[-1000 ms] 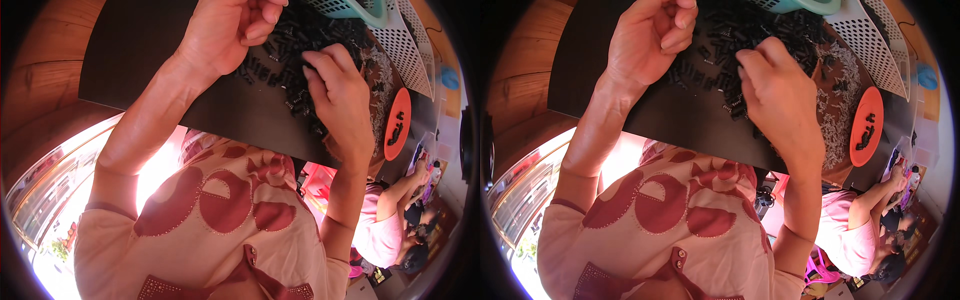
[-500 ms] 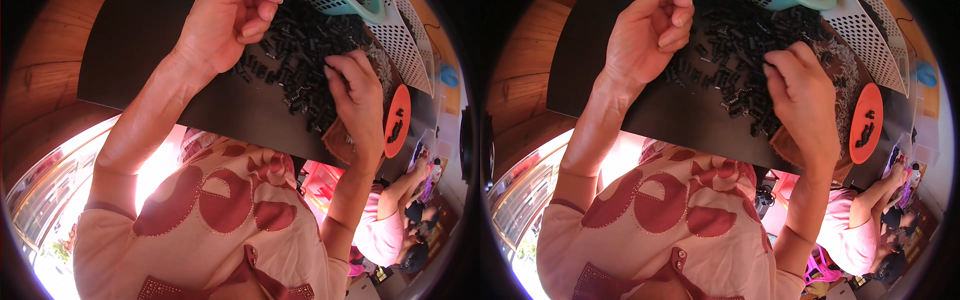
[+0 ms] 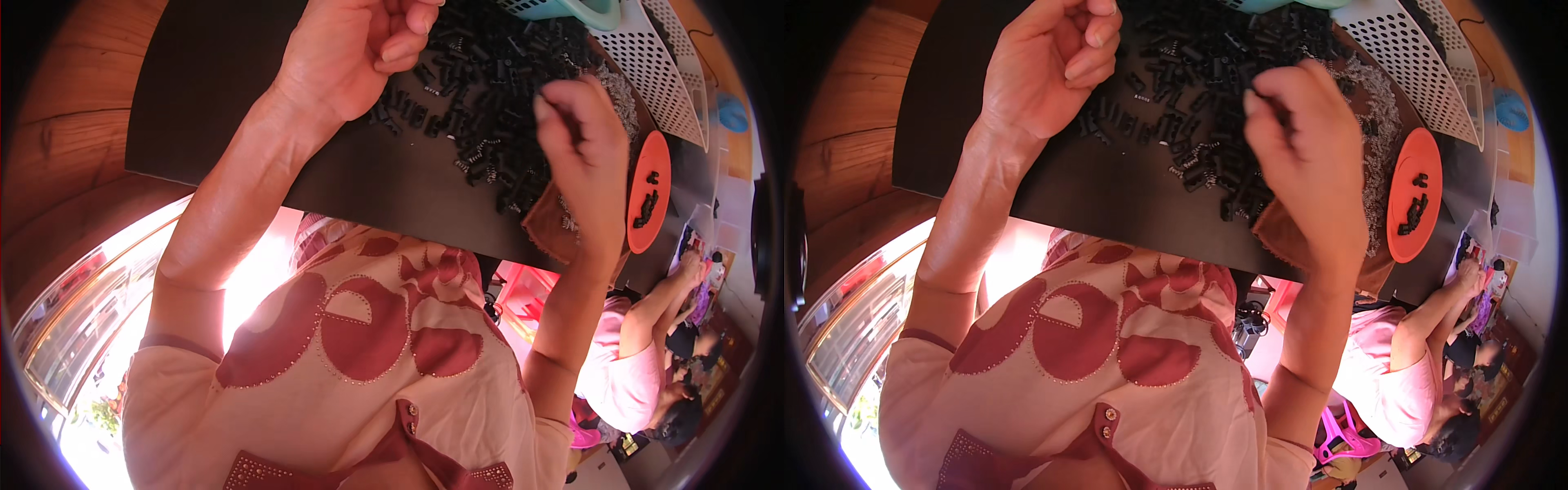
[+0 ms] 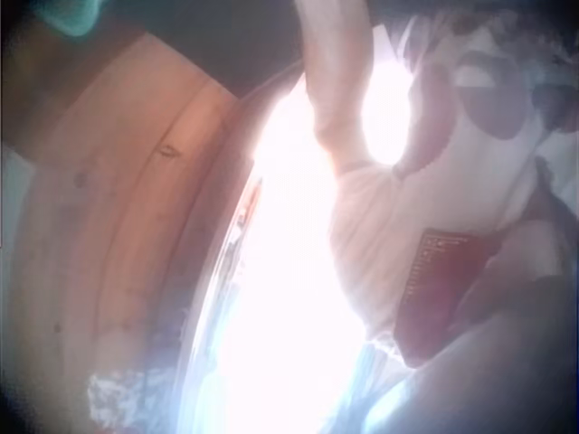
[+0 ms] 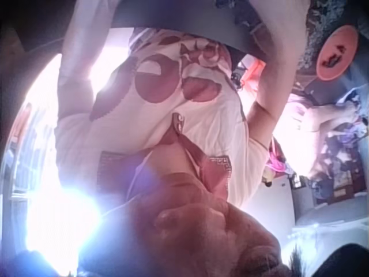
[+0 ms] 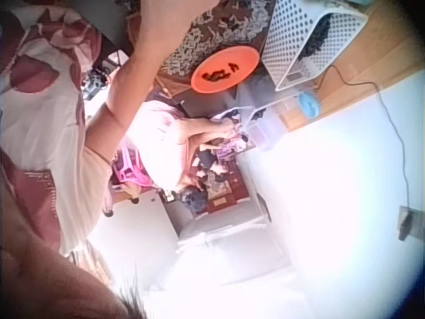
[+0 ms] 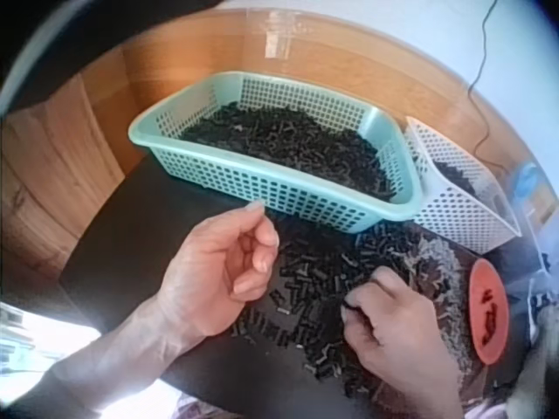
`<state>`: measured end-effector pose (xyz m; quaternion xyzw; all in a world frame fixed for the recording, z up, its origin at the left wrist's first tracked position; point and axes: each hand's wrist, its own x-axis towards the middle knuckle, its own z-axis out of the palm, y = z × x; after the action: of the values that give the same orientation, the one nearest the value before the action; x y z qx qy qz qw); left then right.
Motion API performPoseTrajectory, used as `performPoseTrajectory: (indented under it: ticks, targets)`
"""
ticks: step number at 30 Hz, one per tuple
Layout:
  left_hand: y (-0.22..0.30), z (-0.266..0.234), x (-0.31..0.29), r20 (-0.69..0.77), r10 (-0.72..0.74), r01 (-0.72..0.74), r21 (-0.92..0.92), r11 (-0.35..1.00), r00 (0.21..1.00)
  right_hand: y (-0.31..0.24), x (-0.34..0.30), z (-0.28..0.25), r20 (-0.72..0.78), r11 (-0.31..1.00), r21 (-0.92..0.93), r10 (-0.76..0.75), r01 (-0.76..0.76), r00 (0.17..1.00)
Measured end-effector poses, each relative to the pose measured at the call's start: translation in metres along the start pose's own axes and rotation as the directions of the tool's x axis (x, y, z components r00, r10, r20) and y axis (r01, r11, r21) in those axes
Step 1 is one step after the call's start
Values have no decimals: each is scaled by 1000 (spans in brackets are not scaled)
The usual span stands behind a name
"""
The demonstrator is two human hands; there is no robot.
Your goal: The person assembles small plastic parts by repeatedly picking up springs and plastic components from the table and fitting them together by hand.
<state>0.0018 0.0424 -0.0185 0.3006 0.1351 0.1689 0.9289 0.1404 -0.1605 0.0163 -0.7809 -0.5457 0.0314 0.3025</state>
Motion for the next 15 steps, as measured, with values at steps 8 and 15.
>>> performPoseTrajectory:
  ticks: [8,15]
  targets:
    - [-4,19,-1,-22,-33,32,-44,999,999,45,-57,-61,-140,803,387,537,-454,832]
    - [-5,10,-3,-7,4,-4,-35,999,1000,113,-106,-128,-374,794,330,607,-511,701]
